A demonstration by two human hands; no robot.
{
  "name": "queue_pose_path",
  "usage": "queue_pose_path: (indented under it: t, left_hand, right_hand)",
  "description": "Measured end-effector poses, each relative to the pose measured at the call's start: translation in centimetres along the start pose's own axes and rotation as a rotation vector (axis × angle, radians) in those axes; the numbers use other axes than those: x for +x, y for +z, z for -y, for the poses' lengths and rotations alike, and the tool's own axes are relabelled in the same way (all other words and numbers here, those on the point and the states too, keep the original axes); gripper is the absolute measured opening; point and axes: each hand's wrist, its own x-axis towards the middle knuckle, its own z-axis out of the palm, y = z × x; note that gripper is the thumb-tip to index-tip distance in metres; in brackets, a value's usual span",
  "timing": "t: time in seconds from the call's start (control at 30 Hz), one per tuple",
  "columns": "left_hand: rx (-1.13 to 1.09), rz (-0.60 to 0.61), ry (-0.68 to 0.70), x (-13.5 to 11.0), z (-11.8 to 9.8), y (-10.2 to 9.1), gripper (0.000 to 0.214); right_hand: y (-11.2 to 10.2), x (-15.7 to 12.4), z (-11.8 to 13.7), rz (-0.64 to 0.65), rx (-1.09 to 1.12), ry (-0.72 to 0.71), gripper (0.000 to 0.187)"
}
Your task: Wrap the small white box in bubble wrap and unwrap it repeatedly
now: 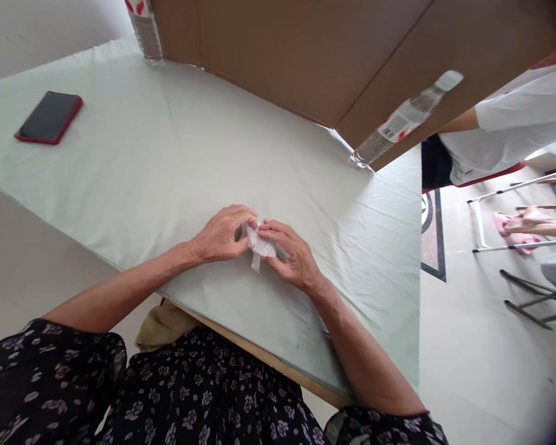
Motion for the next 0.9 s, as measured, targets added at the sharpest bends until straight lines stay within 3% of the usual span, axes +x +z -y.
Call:
queue_pose_path:
  t: [0.13,0.3,0.43,0.53,0.6,0.73,0.9]
  left_hand:
    - [0.041,0.064,0.090,-1.2,0.3,-0.7,0.041]
    - [0.029,0.026,0.033,-0.7,0.6,0.2,0.039]
    - [-0.191,0.014,-0.220,1.1,0.3,-0.1,0.030]
    - [-0.394,0.108,-0.500,2.3,0.2,-0.9,0.025]
    - [-0.427,0.128,-0.579,2.8,0.2,-1.2,0.029]
    - [-0.317,0.015,-0.530,3.0,0.6,-1.0,0.037]
    - [-0.633,0.087,-0.474,2.9,1.0,-0.8,0.050]
  right_hand:
    - [1.0,-0.7,-0.7,0.024,-0.058,-0.023,0.047]
    - [1.0,0.0,-0.9,-0.002,-0.053,0.046,0.042]
    - [-0.2,2.2,-1.1,-0.018,0.093,0.152,0.033]
    - [-0.7,3.9,-1.6,0.009,0.289,0.324,0.029]
    - [-0.6,4.6,-2.0,-0.005,0.418,0.436,0.033]
    - [0.1,5.5,-2.6,-0.071,0.611,0.526,0.044]
    - [0.8,5.8,-3.2,-0.040,0.648,0.556,0.051]
